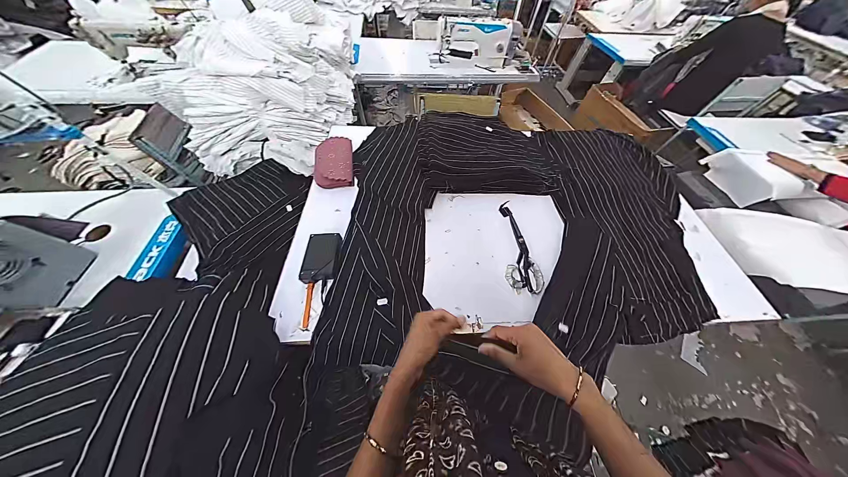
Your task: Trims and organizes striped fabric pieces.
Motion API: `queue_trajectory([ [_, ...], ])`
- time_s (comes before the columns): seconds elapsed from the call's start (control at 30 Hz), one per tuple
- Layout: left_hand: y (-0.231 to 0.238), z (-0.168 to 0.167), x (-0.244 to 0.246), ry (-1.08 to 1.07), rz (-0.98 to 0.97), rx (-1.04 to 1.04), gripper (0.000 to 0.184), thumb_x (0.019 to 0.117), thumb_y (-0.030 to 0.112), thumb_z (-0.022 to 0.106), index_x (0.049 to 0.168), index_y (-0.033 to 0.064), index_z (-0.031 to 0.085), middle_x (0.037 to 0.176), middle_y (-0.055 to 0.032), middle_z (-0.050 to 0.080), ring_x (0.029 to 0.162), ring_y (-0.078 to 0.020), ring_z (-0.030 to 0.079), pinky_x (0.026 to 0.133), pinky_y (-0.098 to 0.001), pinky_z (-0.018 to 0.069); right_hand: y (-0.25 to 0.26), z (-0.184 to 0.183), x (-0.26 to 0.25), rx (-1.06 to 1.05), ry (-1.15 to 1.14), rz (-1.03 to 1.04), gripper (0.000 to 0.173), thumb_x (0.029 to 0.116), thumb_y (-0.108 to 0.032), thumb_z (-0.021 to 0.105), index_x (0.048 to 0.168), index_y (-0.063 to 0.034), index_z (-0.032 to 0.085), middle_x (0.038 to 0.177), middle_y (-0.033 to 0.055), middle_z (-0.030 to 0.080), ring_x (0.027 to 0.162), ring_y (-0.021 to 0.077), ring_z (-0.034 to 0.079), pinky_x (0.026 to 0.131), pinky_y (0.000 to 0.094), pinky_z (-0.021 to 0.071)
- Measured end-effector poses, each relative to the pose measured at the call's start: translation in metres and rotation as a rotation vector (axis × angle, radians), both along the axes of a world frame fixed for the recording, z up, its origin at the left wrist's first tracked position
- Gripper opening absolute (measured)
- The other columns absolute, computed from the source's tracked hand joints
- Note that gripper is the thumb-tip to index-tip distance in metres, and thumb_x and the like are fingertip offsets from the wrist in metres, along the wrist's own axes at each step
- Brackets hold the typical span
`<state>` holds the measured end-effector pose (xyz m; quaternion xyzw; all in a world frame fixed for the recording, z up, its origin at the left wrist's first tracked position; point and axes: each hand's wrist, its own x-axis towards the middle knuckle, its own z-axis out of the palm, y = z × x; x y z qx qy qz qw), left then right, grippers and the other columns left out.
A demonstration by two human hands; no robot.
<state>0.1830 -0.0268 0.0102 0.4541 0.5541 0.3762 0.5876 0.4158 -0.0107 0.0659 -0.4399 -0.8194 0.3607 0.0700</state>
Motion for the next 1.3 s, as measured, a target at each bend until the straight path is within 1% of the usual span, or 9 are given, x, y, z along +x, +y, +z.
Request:
queue_trajectory([
  [0.13, 0.003, -0.015, -0.045, 0.521, 0.514, -0.097, 0.063, 0.0940, 0.042, 0.073, 0.133, -0.0037, 0.055, 0.074, -0.0128, 0.063, 0.068, -0.0296, 0.061, 0.070, -0.0526, 0.0523, -0.007, -0.005, -0.010, -0.246, -0.109, 0.139, 0.045, 0.0977, -0.044, 0.066, 0.095, 0.0003, 0.069, 0.078, 0.0166, 0.067, 0.074, 0.0293, 0.066, 0.070, 0.0494, 0.0503],
  [0.27, 0.018, -0.016, -0.058, 0.667, 0.305, -0.341, 0.062, 0.0993, 0.054, 0.060, 0.119, -0.0044, 0.065, 0.100, -0.0251, 0.070, 0.101, -0.0427, 0.068, 0.090, -0.0638, 0.0512, 0.006, 0.005, -0.005, -0.272, -0.077, 0.103, 0.044, 0.0952, -0.045, 0.070, 0.092, -0.0018, 0.068, 0.074, 0.0112, 0.064, 0.069, 0.0211, 0.061, 0.066, 0.0418, 0.0474],
  [0.4, 0.022, -0.005, -0.077, 0.364, 0.487, -0.107, 0.037, 0.1063, 0.025, 0.054, 0.087, -0.0050, 0.064, 0.071, -0.0067, 0.056, 0.062, -0.0151, 0.053, 0.063, -0.0352, 0.0474, 0.030, 0.028, 0.004, -0.282, 0.092, 0.053, 0.036, 0.0867, -0.041, 0.079, 0.094, -0.0067, 0.073, 0.075, 0.0009, 0.068, 0.067, 0.0041, 0.061, 0.064, 0.0263, 0.0484],
  [0.7, -0.035, 0.066, -0.209, -0.185, 1.452, 0.418, 0.039, 0.1116, 0.031, 0.034, 0.143, 0.0104, 0.045, 0.125, 0.0047, 0.061, 0.111, 0.0006, 0.060, 0.096, -0.0236, 0.0517, 0.087, 0.064, 0.045, -0.244, 0.288, 0.101, 0.030, 0.0811, -0.040, 0.084, 0.077, -0.0125, 0.071, 0.063, -0.0120, 0.061, 0.058, -0.0095, 0.052, 0.052, 0.0125, 0.0388],
  [0.83, -0.035, 0.059, -0.275, 0.182, 1.604, 0.428, 0.029, 0.1106, 0.030, 0.043, 0.098, 0.0078, 0.057, 0.064, 0.0111, 0.057, 0.051, 0.0037, 0.053, 0.050, -0.0154, 0.0457, 0.133, 0.071, 0.077, -0.318, 0.379, 0.131, 0.024, 0.0820, -0.039, 0.083, 0.074, -0.0192, 0.072, 0.065, -0.0158, 0.062, 0.060, -0.0105, 0.053, 0.053, 0.0106, 0.0397],
  [0.93, -0.015, 0.059, -0.288, 0.855, 1.524, 0.169, 0.068, 0.0963, 0.036, 0.067, 0.138, -0.0138, 0.046, 0.104, -0.0137, 0.064, 0.088, -0.0111, 0.063, 0.084, -0.0275, 0.0522, 0.169, 0.049, 0.080, -0.377, 0.517, 0.050, 0.014, 0.0820, -0.035, 0.084, 0.081, -0.0233, 0.075, 0.069, -0.0180, 0.067, 0.060, -0.0108, 0.057, 0.054, 0.0091, 0.0450],
  [1.03, 0.030, 0.050, -0.280, 1.075, 1.182, 0.163, 0.077, 0.0930, 0.035, 0.070, 0.146, -0.0138, 0.041, 0.141, -0.0422, 0.046, 0.131, -0.0603, 0.046, 0.105, -0.0746, 0.0344, 0.187, 0.005, 0.052, -0.304, 0.502, -0.233, 0.011, 0.0842, -0.017, 0.079, 0.093, -0.0118, 0.075, 0.075, -0.0121, 0.070, 0.065, -0.0048, 0.062, 0.063, 0.0161, 0.0517],
  [1.17, 0.138, 0.020, -0.200, 1.057, 0.603, 0.257, 0.057, 0.0966, 0.041, 0.066, 0.131, -0.0048, 0.062, 0.135, -0.0346, 0.057, 0.128, -0.0552, 0.052, 0.102, -0.0751, 0.0389, 0.189, -0.053, 0.005, -0.247, 0.583, -0.523, 0.013, 0.0903, -0.016, 0.073, 0.097, -0.0055, 0.071, 0.081, -0.0036, 0.073, 0.075, 0.0020, 0.068, 0.075, 0.0249, 0.0579],
  [1.3, 0.213, -0.047, -0.109, 0.966, 0.232, 0.266, 0.065, 0.0872, 0.020, 0.076, 0.146, 0.0022, 0.054, 0.156, -0.0250, 0.042, 0.143, -0.0459, 0.042, 0.114, -0.0638, 0.0351, 0.185, -0.072, -0.027, -0.288, 0.705, -0.742, 0.017, 0.0989, -0.010, 0.063, 0.109, 0.0030, 0.062, 0.086, 0.0006, 0.071, 0.079, 0.0012, 0.067, 0.079, 0.0241, 0.0570],
])
